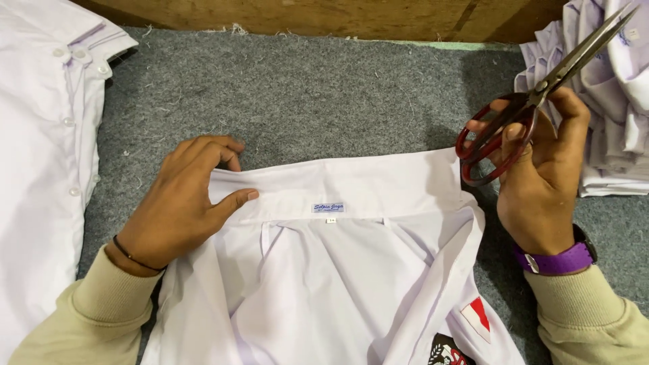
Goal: Trimming loose threads from white shirts using scissors and folding them for packaging.
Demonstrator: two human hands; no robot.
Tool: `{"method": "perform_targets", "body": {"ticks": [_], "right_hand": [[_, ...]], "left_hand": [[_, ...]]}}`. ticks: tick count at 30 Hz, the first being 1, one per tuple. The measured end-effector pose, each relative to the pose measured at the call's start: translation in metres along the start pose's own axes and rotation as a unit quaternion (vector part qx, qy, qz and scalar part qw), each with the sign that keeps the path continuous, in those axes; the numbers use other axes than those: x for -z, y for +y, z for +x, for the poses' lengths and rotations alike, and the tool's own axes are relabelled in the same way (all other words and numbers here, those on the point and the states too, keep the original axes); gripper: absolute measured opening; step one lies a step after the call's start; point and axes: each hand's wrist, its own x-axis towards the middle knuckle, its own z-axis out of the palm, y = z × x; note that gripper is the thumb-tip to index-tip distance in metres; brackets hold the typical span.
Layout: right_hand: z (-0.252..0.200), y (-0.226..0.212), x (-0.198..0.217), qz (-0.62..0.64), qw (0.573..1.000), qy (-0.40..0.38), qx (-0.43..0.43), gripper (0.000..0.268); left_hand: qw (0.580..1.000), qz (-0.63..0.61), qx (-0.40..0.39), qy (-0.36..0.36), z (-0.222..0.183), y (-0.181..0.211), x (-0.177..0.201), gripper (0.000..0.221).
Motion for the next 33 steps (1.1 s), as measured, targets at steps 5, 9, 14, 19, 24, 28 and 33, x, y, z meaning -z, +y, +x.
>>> {"method": "perform_targets", "body": {"ticks": [5, 9, 14, 19, 24, 28, 33], "right_hand": [[0.002, 0.0, -0.001, 0.029, 0.999, 0.023, -0.024, 0.032], [0.0, 0.003, 0.001, 0.047, 0.997, 0.034, -0.056, 0.041], [0.002, 0.003, 0.001, 0.101, 0.988, 0.041, -0.112, 0.048], [0.0, 0.005, -0.004, 0.128, 0.985, 0.016, -0.112, 0.046], [0.001, 0.007, -0.006, 0.021, 0.997, 0.009, -0.07, 0.033], [0.001, 0.004, -0.004, 0.009, 0.999, -0.022, -0.036, 0.039], [0.002, -0.006, -0.007, 0.014, 0.999, -0.023, -0.018, 0.042]], "left_hand": [[1.0, -0.004, -0.016, 0.027, -0.003, 0.0, 0.0, 0.025], [0.999, 0.025, 0.031, 0.006, -0.005, -0.003, -0.002, 0.022], [0.999, 0.02, 0.041, 0.009, -0.006, -0.001, -0.001, 0.021], [0.997, -0.034, 0.026, 0.057, -0.005, 0.005, 0.003, 0.023], [0.998, -0.008, 0.032, 0.055, -0.006, 0.004, 0.005, 0.022], [0.998, 0.068, 0.008, 0.014, -0.004, 0.002, 0.008, 0.02], [0.987, 0.136, -0.077, 0.038, 0.021, 0.04, 0.006, 0.049]]}}
